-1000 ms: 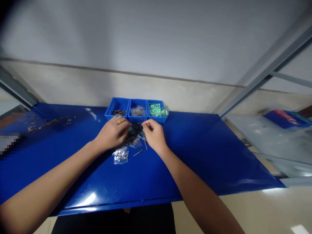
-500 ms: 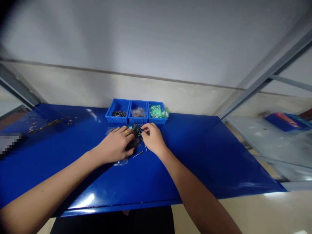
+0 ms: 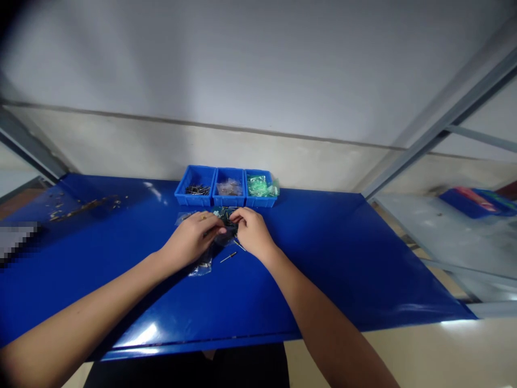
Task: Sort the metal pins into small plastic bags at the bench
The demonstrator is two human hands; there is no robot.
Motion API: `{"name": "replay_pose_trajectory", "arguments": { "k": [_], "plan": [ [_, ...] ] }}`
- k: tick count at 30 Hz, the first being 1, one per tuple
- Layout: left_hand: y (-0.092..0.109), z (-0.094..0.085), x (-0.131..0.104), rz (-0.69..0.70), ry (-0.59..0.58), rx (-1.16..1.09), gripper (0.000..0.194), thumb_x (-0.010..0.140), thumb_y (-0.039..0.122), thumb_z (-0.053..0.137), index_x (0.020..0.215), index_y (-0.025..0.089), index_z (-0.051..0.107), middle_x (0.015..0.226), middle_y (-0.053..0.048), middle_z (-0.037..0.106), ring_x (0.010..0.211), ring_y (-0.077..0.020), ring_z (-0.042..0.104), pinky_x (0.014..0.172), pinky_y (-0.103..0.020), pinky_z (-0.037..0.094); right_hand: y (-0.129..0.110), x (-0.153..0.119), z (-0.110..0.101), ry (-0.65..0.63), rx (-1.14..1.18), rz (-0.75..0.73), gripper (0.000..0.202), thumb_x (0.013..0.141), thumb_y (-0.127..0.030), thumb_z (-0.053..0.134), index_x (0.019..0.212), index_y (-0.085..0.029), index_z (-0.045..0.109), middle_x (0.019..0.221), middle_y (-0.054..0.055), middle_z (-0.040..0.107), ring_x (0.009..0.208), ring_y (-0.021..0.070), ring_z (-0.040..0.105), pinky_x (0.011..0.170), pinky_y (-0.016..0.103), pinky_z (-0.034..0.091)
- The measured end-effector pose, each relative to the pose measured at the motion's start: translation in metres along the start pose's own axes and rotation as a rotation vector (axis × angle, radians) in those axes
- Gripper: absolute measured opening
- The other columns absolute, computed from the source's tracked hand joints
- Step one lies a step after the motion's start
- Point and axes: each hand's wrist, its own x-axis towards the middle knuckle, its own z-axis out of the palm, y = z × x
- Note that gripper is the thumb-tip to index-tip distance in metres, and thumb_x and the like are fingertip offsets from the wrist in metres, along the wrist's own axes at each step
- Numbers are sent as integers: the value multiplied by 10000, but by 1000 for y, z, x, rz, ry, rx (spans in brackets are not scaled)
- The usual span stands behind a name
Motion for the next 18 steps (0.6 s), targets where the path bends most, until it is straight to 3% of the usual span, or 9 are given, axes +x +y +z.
{"name": "replay_pose_trajectory", "arguments": {
  "k": [4, 8, 12, 15, 18],
  "plan": [
    [0, 1, -2, -163, 127, -201, 202, 1016, 341, 475, 969, 189, 599, 758, -11, 654, 621, -129, 562, 583, -249, 365, -5, -1, -1, -71, 227, 28, 308, 808, -92, 442, 971, -205, 678, 959, 31, 697, 930, 186, 648, 872, 343, 485],
    [3, 2, 0, -267, 242, -337, 177, 1003, 337, 490, 933, 196, 573, 721, 3, 648, 588, -114, 558, 574, -231, 373, -19, -4, -2, -197, 457, 59, 341, 800, -141, 512, 1107, -219, 637, 957, 24, 677, 905, 176, 642, 859, 338, 499],
    [8, 8, 2, -355, 237, -526, 179, 994, 362, 488, 920, 206, 535, 669, 19, 623, 554, -117, 558, 554, -231, 398, -25, -6, 2, -188, 464, 115, 316, 775, -184, 680, 1082, -222, 617, 949, 26, 664, 878, 178, 645, 821, 345, 525],
    [9, 13, 3, -358, 206, -692, 155, 968, 365, 529, 946, 213, 510, 710, 24, 613, 575, -118, 577, 556, -231, 434, -21, -4, 4, -145, 490, 153, 218, 780, -190, 685, 985, -215, 614, 878, 18, 655, 792, 164, 638, 732, 326, 537],
    [7, 18, 3, -325, 200, -784, 180, 924, 328, 594, 1025, 215, 496, 830, 6, 610, 681, -122, 611, 624, -242, 485, -17, -2, 4, -108, 501, 151, 235, 798, -196, 672, 1021, -216, 600, 840, 7, 647, 719, 145, 624, 673, 305, 523]
  ]
}}
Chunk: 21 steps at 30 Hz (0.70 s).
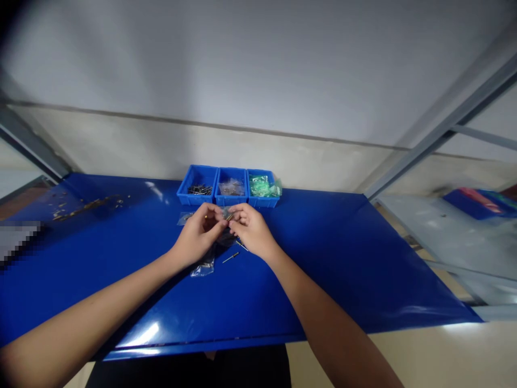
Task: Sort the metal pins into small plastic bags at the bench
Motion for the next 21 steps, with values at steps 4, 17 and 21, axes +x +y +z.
{"name": "replay_pose_trajectory", "arguments": {
  "k": [4, 17, 21],
  "plan": [
    [-4, 1, 1, 12, -41, -66, 314, 912, 271, 605, 1175, 223, 439, 861, 3, 592, 770, -134, 628, 685, -256, 508, 1, 1, -1, 14, -14, -12, 187, 810, -204, 651, 993, -211, 614, 813, 1, 638, 697, 140, 619, 668, 305, 523],
    [-4, -1, 3, -44, -9, -132, 410, 853, 209, 624, 1227, 220, 458, 788, 27, 578, 623, -101, 555, 576, -226, 449, 2, 1, -3, 44, -96, 15, 107, 837, -302, 633, 795, -204, 629, 719, -15, 611, 620, 134, 594, 601, 277, 479],
    [0, -2, 3, -88, -14, -159, 380, 816, 151, 609, 1172, 215, 491, 700, 53, 561, 561, -98, 537, 543, -225, 443, -3, -1, -1, 23, -115, 25, 108, 843, -291, 623, 783, -200, 632, 706, -17, 605, 612, 131, 594, 599, 273, 473]
  ]
}}
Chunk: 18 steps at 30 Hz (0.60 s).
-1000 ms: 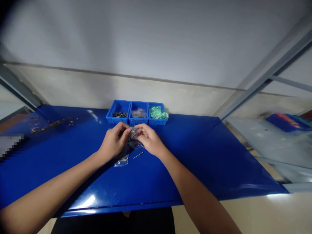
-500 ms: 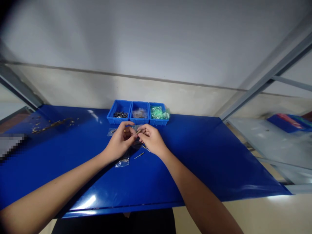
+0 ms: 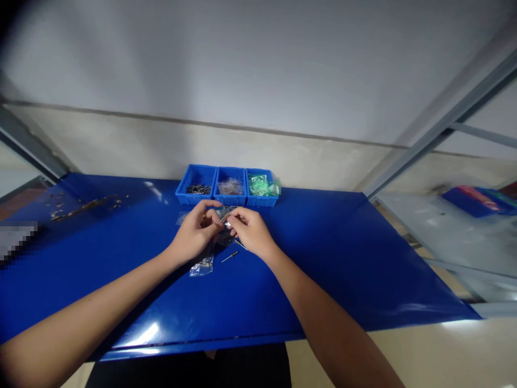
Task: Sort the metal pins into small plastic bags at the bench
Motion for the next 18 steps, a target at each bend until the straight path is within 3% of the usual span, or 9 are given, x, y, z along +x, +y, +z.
{"name": "replay_pose_trajectory", "arguments": {
  "k": [7, 10, 13, 18],
  "plan": [
    [2, -3, -1, -27, -12, 66, 78, 889, 236, 570, 954, 198, 590, 568, 60, 535, 470, -91, 497, 482, -215, 395, -5, -2, -1, 10, -1, 10, 155, 850, -322, 634, 757, -198, 630, 643, -26, 584, 557, 117, 554, 545, 257, 452],
    [3, -4, -1, -38, 2, 121, 90, 898, 263, 577, 935, 197, 627, 470, 80, 483, 381, -80, 429, 417, -203, 327, -4, -2, -2, 20, 18, 25, 151, 841, -327, 645, 769, -195, 647, 574, -44, 542, 503, 107, 509, 503, 251, 424],
    [5, -4, -1, -49, 1, 117, 123, 901, 270, 565, 970, 198, 637, 440, 82, 498, 340, -90, 437, 379, -202, 332, -2, -1, -2, 27, 117, 64, 150, 819, -319, 671, 869, -181, 697, 629, -6, 635, 518, 123, 562, 517, 271, 453],
    [8, -5, -1, -17, 32, 97, 158, 861, 199, 528, 948, 180, 659, 659, 15, 678, 465, -111, 587, 462, -219, 464, -2, -1, -4, 2, 357, 88, 201, 805, -316, 694, 930, -163, 734, 818, 88, 739, 665, 185, 679, 565, 298, 488]
  ]
}}
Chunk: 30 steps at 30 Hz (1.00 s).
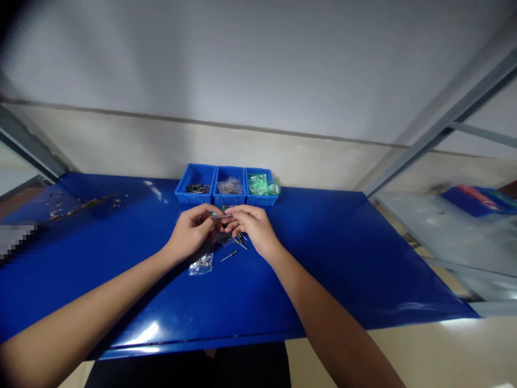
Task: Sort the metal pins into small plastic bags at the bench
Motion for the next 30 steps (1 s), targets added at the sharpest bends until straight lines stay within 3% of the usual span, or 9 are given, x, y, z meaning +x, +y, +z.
{"name": "replay_pose_trajectory", "arguments": {
  "k": [5, 11, 19, 30],
  "plan": [
    [1, -1, 0, 28, 16, 8, 220, 804, 134, 486, 897, 162, 684, 753, -9, 702, 582, -113, 615, 551, -224, 491, 1, 1, 0, -2, 5, -19, 164, 773, -268, 740, 914, -184, 738, 842, 62, 704, 718, 189, 675, 576, 299, 489],
    [-7, 1, 2, 70, 42, 56, 107, 848, 242, 627, 923, 169, 649, 849, -24, 694, 660, -118, 620, 599, -232, 493, 3, 4, 2, 22, -33, -97, 312, 686, -141, 756, 987, -213, 721, 848, 10, 645, 699, 144, 616, 568, 276, 474],
    [-10, 4, 3, 107, 66, 14, 242, 854, 224, 655, 1077, 195, 566, 826, -7, 675, 682, -117, 619, 616, -228, 488, 6, 5, 1, 48, -109, -142, 250, 700, -169, 746, 939, -206, 681, 790, 2, 619, 694, 150, 593, 549, 272, 448],
    [-16, -4, 9, 143, 82, 96, 128, 856, 207, 630, 942, 176, 720, 972, -67, 703, 762, -149, 644, 672, -283, 536, 7, 4, -1, 71, -183, -130, 152, 737, -202, 701, 888, -194, 687, 752, 1, 637, 653, 136, 589, 561, 267, 410]
  ]
}}
